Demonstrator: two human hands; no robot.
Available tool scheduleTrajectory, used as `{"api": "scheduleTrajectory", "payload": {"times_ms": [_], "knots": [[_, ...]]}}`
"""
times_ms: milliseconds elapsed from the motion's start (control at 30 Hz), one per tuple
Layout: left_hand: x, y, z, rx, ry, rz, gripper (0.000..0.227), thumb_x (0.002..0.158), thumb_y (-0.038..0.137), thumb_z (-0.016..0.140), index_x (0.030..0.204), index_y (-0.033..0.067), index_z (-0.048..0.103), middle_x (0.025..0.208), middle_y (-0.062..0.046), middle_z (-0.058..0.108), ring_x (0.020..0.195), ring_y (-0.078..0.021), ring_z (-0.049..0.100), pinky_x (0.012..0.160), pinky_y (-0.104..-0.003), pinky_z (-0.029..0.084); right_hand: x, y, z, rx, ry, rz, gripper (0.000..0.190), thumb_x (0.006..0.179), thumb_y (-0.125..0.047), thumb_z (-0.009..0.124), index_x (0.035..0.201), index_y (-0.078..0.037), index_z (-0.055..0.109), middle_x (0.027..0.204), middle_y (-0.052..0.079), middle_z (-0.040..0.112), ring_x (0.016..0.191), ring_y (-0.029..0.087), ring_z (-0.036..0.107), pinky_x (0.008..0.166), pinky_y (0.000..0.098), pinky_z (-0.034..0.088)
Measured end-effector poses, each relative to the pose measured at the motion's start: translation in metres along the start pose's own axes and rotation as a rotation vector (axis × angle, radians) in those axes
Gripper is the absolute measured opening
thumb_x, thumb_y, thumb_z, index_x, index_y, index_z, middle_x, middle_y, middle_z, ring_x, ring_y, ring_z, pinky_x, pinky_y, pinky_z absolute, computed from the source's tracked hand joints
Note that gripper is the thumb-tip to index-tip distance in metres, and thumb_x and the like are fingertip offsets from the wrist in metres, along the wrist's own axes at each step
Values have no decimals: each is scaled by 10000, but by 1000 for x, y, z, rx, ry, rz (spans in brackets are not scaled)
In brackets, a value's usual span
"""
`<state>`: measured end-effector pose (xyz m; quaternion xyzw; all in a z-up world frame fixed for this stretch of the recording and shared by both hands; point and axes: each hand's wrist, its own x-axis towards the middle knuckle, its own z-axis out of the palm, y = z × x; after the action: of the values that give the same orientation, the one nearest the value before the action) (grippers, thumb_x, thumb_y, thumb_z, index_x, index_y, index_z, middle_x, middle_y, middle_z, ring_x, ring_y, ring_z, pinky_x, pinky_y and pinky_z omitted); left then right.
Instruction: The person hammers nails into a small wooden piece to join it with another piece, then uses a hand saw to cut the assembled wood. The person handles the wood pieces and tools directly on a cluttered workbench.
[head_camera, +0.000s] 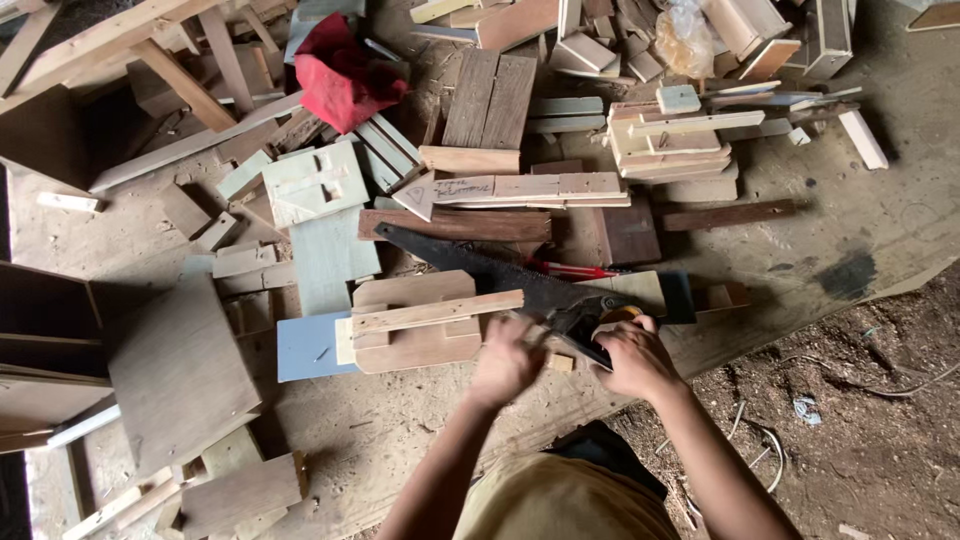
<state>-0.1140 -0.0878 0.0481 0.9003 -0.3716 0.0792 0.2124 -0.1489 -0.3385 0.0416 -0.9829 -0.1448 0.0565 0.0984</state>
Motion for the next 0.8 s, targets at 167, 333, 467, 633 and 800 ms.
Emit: {"api": "scheduleTrajectory", "payload": {"times_ms": [167, 333, 467, 633, 800], "knots": [[-25, -75, -56, -14, 153, -429, 411, 931, 372, 681, 1287, 167, 673, 1219, -112, 685, 1090, -258, 648, 999, -463, 466, -9, 34, -5, 357, 196, -56, 229, 733, -263, 814, 897, -115, 755, 831, 1, 746, 823, 171, 684, 948, 431, 385], [-53, -94, -80, 160, 141, -351, 248, 926, 290, 681, 1137, 180, 749, 1162, -9, 750, 1029, -197, 676, 926, -483, 448, -3, 52, -5, 634, 249, -9, 183, 764, -262, 803, 838, -102, 752, 698, -8, 690, 609, 125, 613, 676, 314, 442], [-55, -83, -72, 113, 251, -459, 227, 963, 248, 668, 1154, 157, 750, 1132, -27, 751, 1019, -227, 662, 934, -455, 470, 0, 54, -22, 1123, 90, 27, 187, 831, -227, 745, 873, -44, 736, 681, 14, 638, 589, 104, 545, 539, 248, 406], [-40, -68, -54, 127, 363, -623, 192, 988, 179, 675, 1158, 118, 741, 1125, -76, 743, 1012, -266, 656, 910, -444, 486, 14, -1, -22, 1550, -32, -314, 205, 932, -201, 727, 1031, -35, 658, 792, 16, 630, 677, 91, 568, 582, 246, 485], [-38, -63, -61, 47, 376, -693, 275, 870, 182, 693, 1112, 61, 741, 1023, -124, 745, 945, -327, 665, 798, -468, 511, 28, -47, 0, 1186, 239, -259, 156, 932, -215, 738, 951, -72, 678, 674, 3, 633, 496, 62, 550, 440, 229, 504]]}}
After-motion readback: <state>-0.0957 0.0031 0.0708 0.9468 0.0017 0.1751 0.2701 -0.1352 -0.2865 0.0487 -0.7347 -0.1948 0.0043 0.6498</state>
